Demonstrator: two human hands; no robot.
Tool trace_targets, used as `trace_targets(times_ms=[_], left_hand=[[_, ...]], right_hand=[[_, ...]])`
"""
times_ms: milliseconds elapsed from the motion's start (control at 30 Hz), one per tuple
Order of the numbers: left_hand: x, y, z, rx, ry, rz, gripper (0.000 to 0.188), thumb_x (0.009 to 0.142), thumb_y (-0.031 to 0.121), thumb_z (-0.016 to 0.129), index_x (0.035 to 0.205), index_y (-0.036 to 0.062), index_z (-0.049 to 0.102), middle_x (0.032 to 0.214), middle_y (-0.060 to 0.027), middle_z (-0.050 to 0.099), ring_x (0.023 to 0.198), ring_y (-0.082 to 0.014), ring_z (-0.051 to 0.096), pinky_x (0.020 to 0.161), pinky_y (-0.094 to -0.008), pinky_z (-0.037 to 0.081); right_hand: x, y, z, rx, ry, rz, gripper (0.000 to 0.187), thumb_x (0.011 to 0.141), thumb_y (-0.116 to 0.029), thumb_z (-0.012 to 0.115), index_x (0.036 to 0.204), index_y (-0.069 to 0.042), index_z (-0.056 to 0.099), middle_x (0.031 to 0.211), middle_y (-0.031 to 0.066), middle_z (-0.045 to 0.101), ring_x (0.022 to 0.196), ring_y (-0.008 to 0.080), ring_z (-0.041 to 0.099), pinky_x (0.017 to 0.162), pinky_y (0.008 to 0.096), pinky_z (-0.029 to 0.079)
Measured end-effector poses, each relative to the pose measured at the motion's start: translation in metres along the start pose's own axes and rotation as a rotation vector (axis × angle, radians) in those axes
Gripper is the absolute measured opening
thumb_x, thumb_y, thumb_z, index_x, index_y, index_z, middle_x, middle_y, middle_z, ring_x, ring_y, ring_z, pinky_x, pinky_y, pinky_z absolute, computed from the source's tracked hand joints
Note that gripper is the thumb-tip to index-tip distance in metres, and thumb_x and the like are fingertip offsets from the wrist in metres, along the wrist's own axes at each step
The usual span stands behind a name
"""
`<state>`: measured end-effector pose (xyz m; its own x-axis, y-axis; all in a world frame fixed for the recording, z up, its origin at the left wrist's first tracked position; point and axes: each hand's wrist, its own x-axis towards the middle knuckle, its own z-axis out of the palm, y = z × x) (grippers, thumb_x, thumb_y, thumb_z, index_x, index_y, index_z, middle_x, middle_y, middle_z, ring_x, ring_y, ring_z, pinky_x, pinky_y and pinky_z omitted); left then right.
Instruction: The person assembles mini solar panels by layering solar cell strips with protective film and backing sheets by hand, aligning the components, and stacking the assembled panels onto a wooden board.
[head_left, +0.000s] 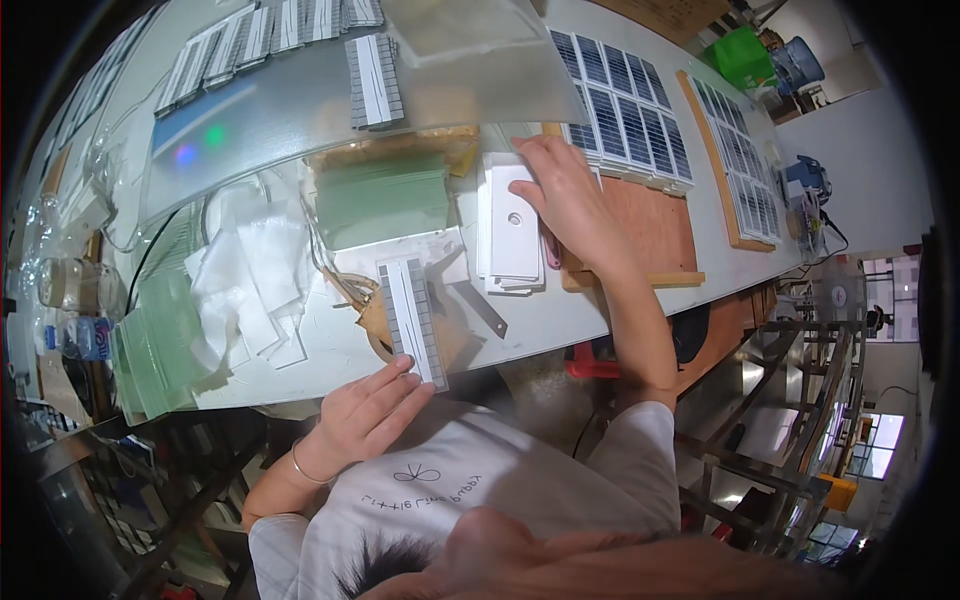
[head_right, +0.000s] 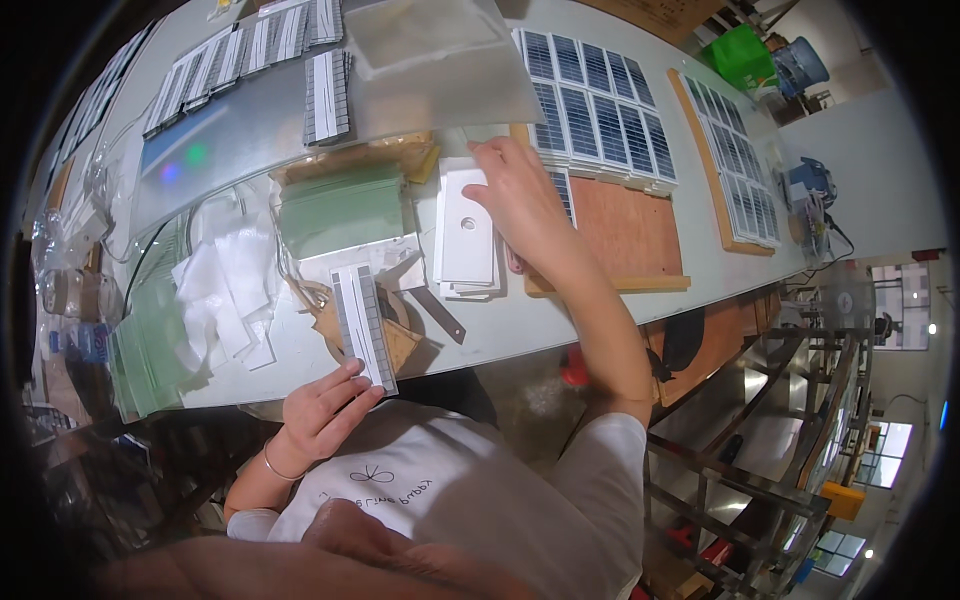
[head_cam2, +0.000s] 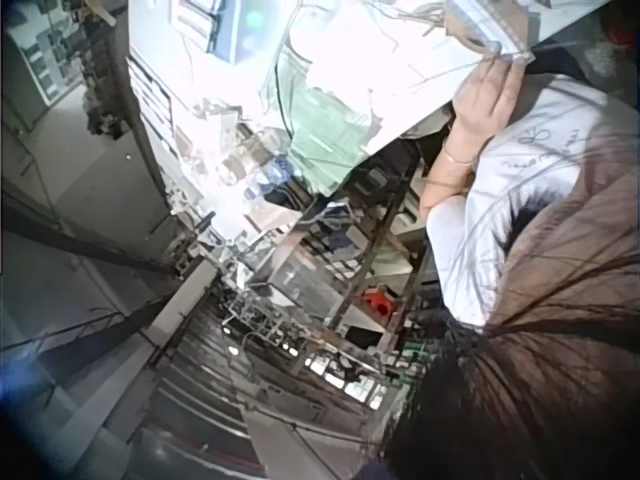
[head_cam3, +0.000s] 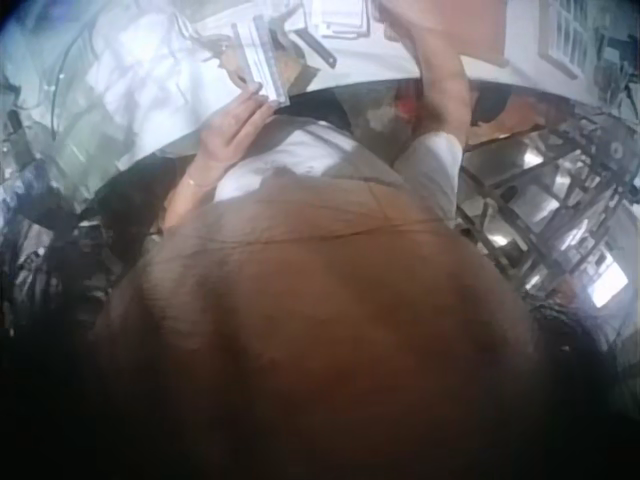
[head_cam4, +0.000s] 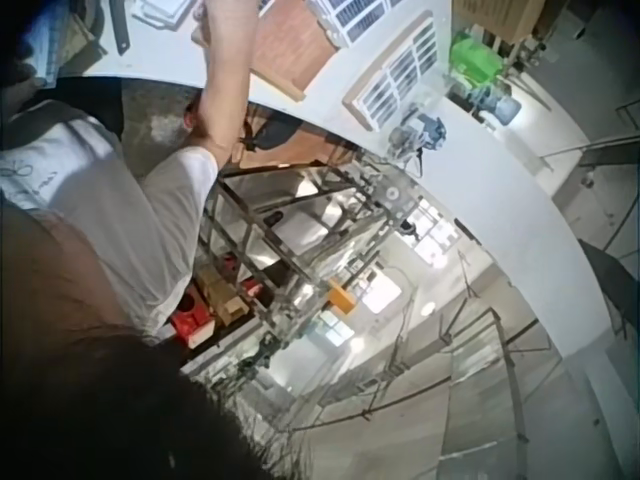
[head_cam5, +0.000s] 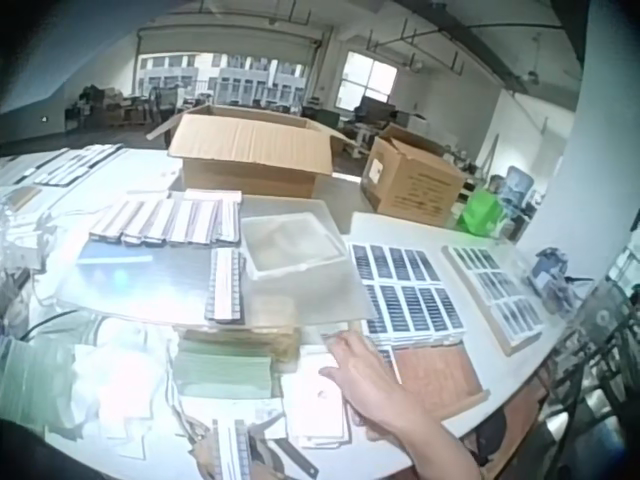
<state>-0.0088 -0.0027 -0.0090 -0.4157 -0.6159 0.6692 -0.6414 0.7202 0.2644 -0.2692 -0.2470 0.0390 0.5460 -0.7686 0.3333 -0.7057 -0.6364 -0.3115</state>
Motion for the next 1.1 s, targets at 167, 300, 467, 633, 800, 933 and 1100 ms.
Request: trace_targets(times_ms=[167, 300, 467, 633, 800, 933, 1100], left_hand=[[0.000, 0.002, 0.000, 0.009, 0.001, -0.002, 0.033, 0.081, 0.005, 0.074, 0.114, 0.0062, 0.075, 0.108, -0.0068, 0.070, 0.111, -0.0255, 0.071, 0.075, -0.0278, 0.057], [-0.002, 0.000, 0.006, 0.002, 0.032, 0.008, 0.033, 0.081, 0.005, 0.075, 0.113, 0.0064, 0.074, 0.108, -0.0073, 0.069, 0.110, -0.0267, 0.071, 0.075, -0.0286, 0.058], [0.000, -0.002, 0.000, -0.129, 0.035, -0.071, 0.039, 0.077, 0.012, 0.083, 0.114, 0.0112, 0.071, 0.108, -0.0076, 0.067, 0.103, -0.0306, 0.069, 0.076, -0.0340, 0.059], [-0.005, -0.008, 0.000, 0.173, 0.275, 0.139, 0.037, 0.078, 0.011, 0.083, 0.113, 0.0150, 0.072, 0.113, -0.0060, 0.064, 0.110, -0.0306, 0.062, 0.080, -0.0350, 0.059], [0.015, -0.002, -0.019, 0.108, 0.060, 0.146, 0.026, 0.080, 0.004, 0.078, 0.105, 0.0069, 0.074, 0.101, -0.0054, 0.068, 0.102, -0.0234, 0.069, 0.077, -0.0294, 0.060], [0.011, 0.002, -0.017, 0.104, 0.032, 0.090, 0.023, 0.081, 0.004, 0.077, 0.104, 0.0046, 0.076, 0.098, -0.0053, 0.071, 0.095, -0.0207, 0.072, 0.073, -0.0256, 0.056], [0.006, 0.002, -0.013, 0.113, 0.024, 0.066, 0.022, 0.083, 0.004, 0.077, 0.105, 0.0044, 0.077, 0.099, -0.0053, 0.071, 0.097, -0.0202, 0.072, 0.073, -0.0241, 0.054]], right_hand=[[-0.001, -0.001, -0.001, 0.074, -0.105, 0.059, 0.037, 0.091, -0.011, 0.070, 0.125, 0.002, 0.064, 0.121, 0.0191, 0.063, 0.118, 0.0370, 0.059, 0.100, 0.0434, 0.049], [-0.016, -0.020, 0.013, -0.419, 0.170, -0.157, 0.036, 0.088, -0.007, 0.068, 0.123, 0.000, 0.065, 0.117, 0.0179, 0.064, 0.114, 0.0332, 0.062, 0.093, 0.0417, 0.052], [-0.024, -0.053, -0.041, -0.050, 0.165, -0.210, 0.031, 0.085, 0.004, 0.065, 0.114, -0.004, 0.063, 0.106, 0.0129, 0.066, 0.093, 0.0268, 0.070, 0.078, 0.0362, 0.057], [-0.030, -0.099, -0.041, 0.742, -0.077, -0.057, 0.039, 0.087, 0.016, 0.055, 0.122, -0.002, 0.060, 0.118, 0.0107, 0.063, 0.104, 0.0192, 0.068, 0.090, 0.0306, 0.056], [-0.026, -0.112, -0.003, 0.846, -0.291, 0.039, 0.032, 0.096, -0.003, 0.065, 0.127, -0.006, 0.060, 0.119, 0.0103, 0.063, 0.099, 0.0226, 0.069, 0.090, 0.0327, 0.056], [-0.032, -0.104, 0.019, 0.761, -0.233, -0.062, 0.032, 0.094, -0.003, 0.066, 0.125, -0.006, 0.062, 0.116, 0.0097, 0.064, 0.099, 0.0236, 0.068, 0.087, 0.0336, 0.056], [-0.034, -0.104, 0.030, 0.677, -0.090, -0.141, 0.023, 0.089, 0.001, 0.070, 0.111, -0.006, 0.069, 0.106, 0.0099, 0.067, 0.096, 0.0269, 0.067, 0.082, 0.0352, 0.055]])
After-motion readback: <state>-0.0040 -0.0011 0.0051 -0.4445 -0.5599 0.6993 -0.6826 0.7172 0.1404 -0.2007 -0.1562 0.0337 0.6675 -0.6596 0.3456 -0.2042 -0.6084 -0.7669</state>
